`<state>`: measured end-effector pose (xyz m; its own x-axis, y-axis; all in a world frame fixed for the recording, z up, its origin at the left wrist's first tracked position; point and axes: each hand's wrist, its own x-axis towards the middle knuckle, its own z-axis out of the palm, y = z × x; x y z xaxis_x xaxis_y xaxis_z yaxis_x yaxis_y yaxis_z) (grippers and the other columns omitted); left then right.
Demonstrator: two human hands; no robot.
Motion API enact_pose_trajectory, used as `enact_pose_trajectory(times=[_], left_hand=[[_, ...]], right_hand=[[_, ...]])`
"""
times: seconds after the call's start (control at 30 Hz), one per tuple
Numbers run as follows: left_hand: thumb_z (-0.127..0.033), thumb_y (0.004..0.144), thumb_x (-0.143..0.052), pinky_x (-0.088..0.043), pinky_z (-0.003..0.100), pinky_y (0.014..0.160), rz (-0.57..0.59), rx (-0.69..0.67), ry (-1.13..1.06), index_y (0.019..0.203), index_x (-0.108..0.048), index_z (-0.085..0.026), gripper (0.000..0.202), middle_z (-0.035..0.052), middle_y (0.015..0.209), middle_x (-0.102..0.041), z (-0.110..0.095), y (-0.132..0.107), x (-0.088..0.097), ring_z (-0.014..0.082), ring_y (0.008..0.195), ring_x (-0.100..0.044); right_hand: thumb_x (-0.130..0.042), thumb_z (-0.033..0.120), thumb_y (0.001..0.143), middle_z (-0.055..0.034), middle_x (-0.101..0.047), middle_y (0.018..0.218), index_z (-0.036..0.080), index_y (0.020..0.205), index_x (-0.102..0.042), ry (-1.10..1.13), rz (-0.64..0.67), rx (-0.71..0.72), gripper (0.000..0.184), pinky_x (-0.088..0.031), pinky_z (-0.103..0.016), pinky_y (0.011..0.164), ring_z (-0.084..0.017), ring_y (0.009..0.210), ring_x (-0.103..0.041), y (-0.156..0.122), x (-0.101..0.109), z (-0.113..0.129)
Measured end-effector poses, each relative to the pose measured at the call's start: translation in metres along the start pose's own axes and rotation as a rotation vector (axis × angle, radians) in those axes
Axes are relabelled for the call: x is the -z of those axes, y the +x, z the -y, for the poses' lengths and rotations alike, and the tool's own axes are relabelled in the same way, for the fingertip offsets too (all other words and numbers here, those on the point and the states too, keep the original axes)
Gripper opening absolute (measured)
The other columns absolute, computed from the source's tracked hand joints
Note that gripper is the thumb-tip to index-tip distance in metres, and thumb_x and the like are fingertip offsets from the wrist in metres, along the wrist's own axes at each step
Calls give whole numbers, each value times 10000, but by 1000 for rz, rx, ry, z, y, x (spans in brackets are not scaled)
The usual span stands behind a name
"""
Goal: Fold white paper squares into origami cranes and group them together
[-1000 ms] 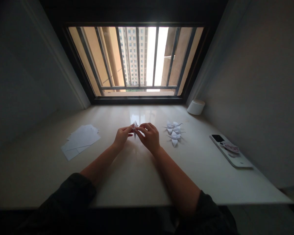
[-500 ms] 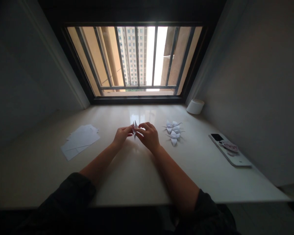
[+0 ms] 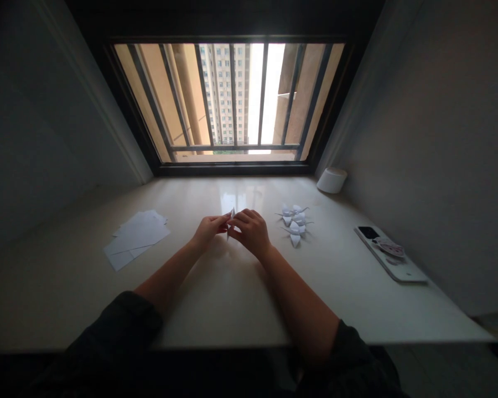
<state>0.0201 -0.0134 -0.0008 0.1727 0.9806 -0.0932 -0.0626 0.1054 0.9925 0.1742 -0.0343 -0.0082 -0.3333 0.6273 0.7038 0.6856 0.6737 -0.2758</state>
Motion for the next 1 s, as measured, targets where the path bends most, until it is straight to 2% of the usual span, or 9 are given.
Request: enact_pose_trajectory(times=[0.17, 0.33, 0.5, 0.67, 0.83, 1.0], left_hand=[[-485, 620, -707, -449, 311, 663, 1, 26, -81, 607, -673, -145, 342, 35, 571, -572, 0, 2, 2, 150, 614, -552], [-499, 659, -683, -465, 312, 731, 24, 31, -152, 684, -694, -145, 355, 70, 727, -644, 0, 2, 3, 169, 719, -592], [-509, 639, -700, -458, 325, 773, 40, 29, -159, 733, -708, -123, 398, 110, 827, -685, 1, 2, 1, 195, 790, -618], [-521, 635, -699, -450, 341, 770, 22, -7, -123, 763, -719, -134, 408, 111, 843, -695, 1, 1, -1, 205, 802, -619], [-524, 649, -687, -441, 324, 745, -18, -36, -106, 794, -726, -154, 399, 97, 837, -692, 0, -1, -1, 207, 829, -615], [-526, 671, -670, -441, 324, 753, 3, -58, -105, 823, -720, -157, 402, 92, 843, -694, -1, -3, -2, 216, 861, -620]], right_hand=[[-589, 339, 831, -37, -644, 774, 303, 867, -709, 140, -40, -106, 130, -426, -356, 741, -200, 771, -538, 0, 0, 4], [-673, 391, 755, -31, -616, 800, 305, 888, -718, 451, -168, -315, 165, -465, -342, 703, -184, 759, -554, 2, -11, 7], [-699, 422, 707, -22, -593, 749, 263, 751, -728, 648, -235, -457, 167, -448, -311, 616, -160, 694, -543, 2, -20, 1], [-708, 418, 689, -12, -600, 733, 244, 693, -710, 685, -234, -513, 174, -438, -302, 610, -149, 672, -545, 2, -19, -1], [-699, 406, 703, -26, -624, 809, 236, 730, -714, 789, -223, -533, 173, -448, -298, 638, -165, 742, -579, 4, -20, -1], [-673, 446, 715, -30, -649, 824, 218, 737, -697, 819, -221, -589, 230, -477, -310, 674, -187, 795, -605, 3, -23, 1]])
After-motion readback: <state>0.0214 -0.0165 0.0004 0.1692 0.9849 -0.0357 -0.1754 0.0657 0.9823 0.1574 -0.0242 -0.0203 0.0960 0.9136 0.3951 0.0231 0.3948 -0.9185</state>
